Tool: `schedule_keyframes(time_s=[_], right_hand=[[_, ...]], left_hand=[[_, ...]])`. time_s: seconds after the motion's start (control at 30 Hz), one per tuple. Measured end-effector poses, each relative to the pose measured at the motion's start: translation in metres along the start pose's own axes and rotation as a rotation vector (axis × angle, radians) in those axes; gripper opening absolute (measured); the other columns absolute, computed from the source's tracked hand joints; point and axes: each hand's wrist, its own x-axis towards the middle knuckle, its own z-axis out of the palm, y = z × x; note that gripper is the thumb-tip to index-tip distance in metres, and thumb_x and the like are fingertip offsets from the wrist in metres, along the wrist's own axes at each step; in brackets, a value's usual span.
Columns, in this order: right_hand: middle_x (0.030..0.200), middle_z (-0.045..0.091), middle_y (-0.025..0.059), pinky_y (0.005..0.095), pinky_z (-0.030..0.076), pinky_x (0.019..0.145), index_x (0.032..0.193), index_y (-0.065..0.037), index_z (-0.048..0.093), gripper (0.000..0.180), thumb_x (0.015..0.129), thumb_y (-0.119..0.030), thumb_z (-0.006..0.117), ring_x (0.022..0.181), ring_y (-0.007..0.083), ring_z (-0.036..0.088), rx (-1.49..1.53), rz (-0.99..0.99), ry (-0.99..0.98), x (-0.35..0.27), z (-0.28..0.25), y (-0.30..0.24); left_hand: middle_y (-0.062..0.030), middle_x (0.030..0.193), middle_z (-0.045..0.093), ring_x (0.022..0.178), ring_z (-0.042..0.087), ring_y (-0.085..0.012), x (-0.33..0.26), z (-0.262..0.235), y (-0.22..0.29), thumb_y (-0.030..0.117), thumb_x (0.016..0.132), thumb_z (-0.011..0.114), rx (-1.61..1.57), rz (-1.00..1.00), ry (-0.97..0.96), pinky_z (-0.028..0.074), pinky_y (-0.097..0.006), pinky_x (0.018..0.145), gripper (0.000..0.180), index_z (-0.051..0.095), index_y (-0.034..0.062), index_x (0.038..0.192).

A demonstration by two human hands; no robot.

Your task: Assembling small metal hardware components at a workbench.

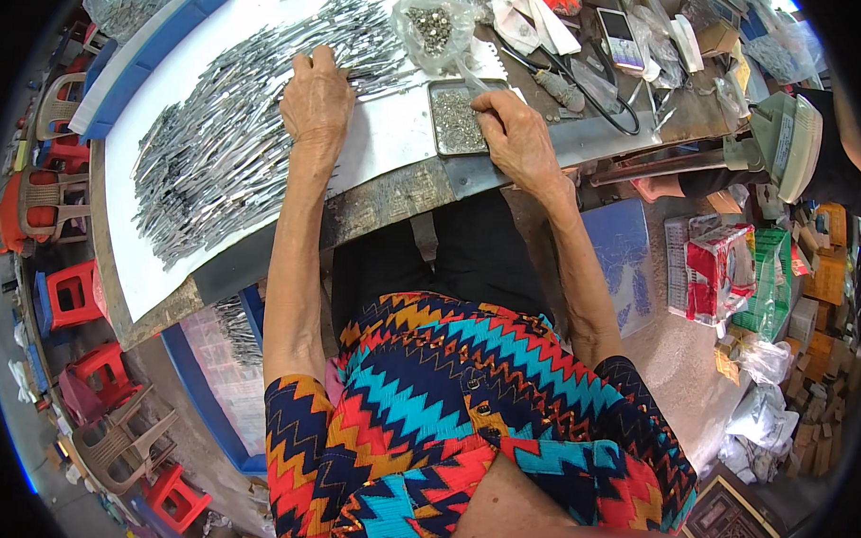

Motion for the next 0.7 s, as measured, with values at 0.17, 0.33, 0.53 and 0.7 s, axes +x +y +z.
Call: schedule_keyframes(time_s=[0.17, 0.33, 0.53, 0.7], right_hand=[[0.085, 0.057, 0.0176, 0.0381, 0.044, 0.07, 0.092, 0.001, 0.056, 0.016, 0.081, -0.008, 0.049, 0.079, 0.0324, 0.057, -0.083, -0.071, 0.018, 0.004, 0.007, 0.006], [0.086, 0.053, 0.0155, 0.0393, 0.044, 0.071, 0.095, -0.003, 0.056, 0.018, 0.081, -0.015, 0.053, 0.081, 0.0336, 0.055, -0.223, -0.038, -0.071, 0.009, 0.014, 0.001], [0.084, 0.052, 0.0145, 0.0392, 0.042, 0.066, 0.088, -0.004, 0.054, 0.014, 0.078, -0.013, 0.057, 0.077, 0.0326, 0.054, -0.212, -0.068, -0.125, 0.009, 0.013, -0.001], [0.078, 0.051, 0.0163, 0.0397, 0.042, 0.064, 0.081, -0.001, 0.049, 0.007, 0.078, -0.006, 0.052, 0.073, 0.0343, 0.053, -0.211, -0.129, -0.099, 0.007, 0.016, -0.001]], left_hand=[[-0.0125, 0.091, 0.055, 0.075, 0.06, -0.0304, -0.002, 0.002, -0.008, 0.018, 0.076, 0.062, -0.041, 0.031, 0.017, 0.048, -0.039, 0.065, 0.02, 0.057, 0.0033, 0.089], [-0.0109, 0.092, 0.055, 0.077, 0.059, -0.0305, -0.001, -0.001, -0.014, 0.016, 0.075, 0.062, -0.067, 0.105, -0.016, 0.048, -0.04, 0.067, 0.02, 0.058, 0.0045, 0.091], [-0.0102, 0.09, 0.054, 0.077, 0.059, -0.0307, -0.002, -0.002, -0.015, 0.015, 0.074, 0.062, -0.011, 0.17, -0.055, 0.048, -0.04, 0.066, 0.021, 0.056, 0.0049, 0.091], [-0.0084, 0.083, 0.053, 0.075, 0.059, -0.0254, -0.006, -0.001, -0.022, 0.006, 0.073, 0.06, -0.009, 0.337, 0.044, 0.05, -0.036, 0.061, 0.011, 0.052, 0.0041, 0.08]])
